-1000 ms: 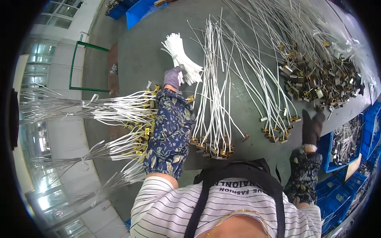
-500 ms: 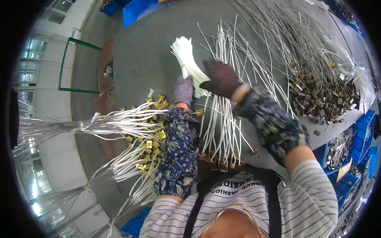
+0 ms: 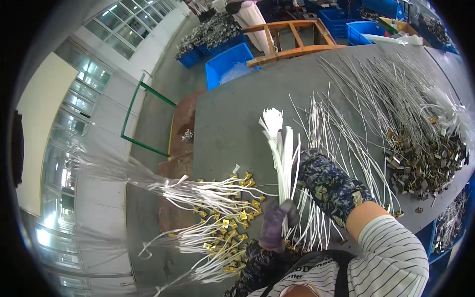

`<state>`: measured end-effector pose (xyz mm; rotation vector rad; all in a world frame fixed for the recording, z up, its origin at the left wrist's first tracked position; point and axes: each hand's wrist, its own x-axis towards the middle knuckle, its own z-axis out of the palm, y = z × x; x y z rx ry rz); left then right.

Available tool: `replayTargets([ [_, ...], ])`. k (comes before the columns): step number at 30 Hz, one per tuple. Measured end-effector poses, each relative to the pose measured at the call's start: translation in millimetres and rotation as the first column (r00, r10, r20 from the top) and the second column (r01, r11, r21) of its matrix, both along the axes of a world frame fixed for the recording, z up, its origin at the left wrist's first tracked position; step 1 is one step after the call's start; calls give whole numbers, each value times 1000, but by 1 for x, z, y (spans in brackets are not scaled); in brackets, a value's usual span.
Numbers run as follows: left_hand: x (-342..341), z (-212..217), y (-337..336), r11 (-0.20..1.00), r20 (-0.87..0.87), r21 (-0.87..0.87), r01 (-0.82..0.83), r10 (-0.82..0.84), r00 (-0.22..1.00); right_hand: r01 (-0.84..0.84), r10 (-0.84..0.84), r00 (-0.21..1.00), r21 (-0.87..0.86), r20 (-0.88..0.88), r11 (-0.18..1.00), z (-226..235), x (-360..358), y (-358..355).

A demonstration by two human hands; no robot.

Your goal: The person gathers wired components into bundles, fastens them with ties by hand, stacks the tied bundles on the table, removes work gloves, and gathers more wired components.

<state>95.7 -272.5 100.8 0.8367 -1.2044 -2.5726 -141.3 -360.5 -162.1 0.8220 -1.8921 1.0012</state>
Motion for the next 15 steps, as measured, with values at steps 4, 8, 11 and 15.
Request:
replayTargets([
  [4, 60, -6, 1, 973, -4, -203, -109, 111, 994, -664, 149, 603, 390, 783, 638, 179, 70, 49],
  [8, 45, 0, 46, 993, -75, -114, 35, -44, 996, -498, 508, -472, -693, 721, 521, 230, 71, 169],
  [11, 36, 1, 89, 945, -11, -60, 321, -322, 947, -529, 640, -462, -769, 615, 358, 220, 94, 234],
  [15, 37, -23, 151, 869, -60, -54, 493, -495, 867, -47, 675, -674, -930, 299, 365, 269, 134, 315],
])
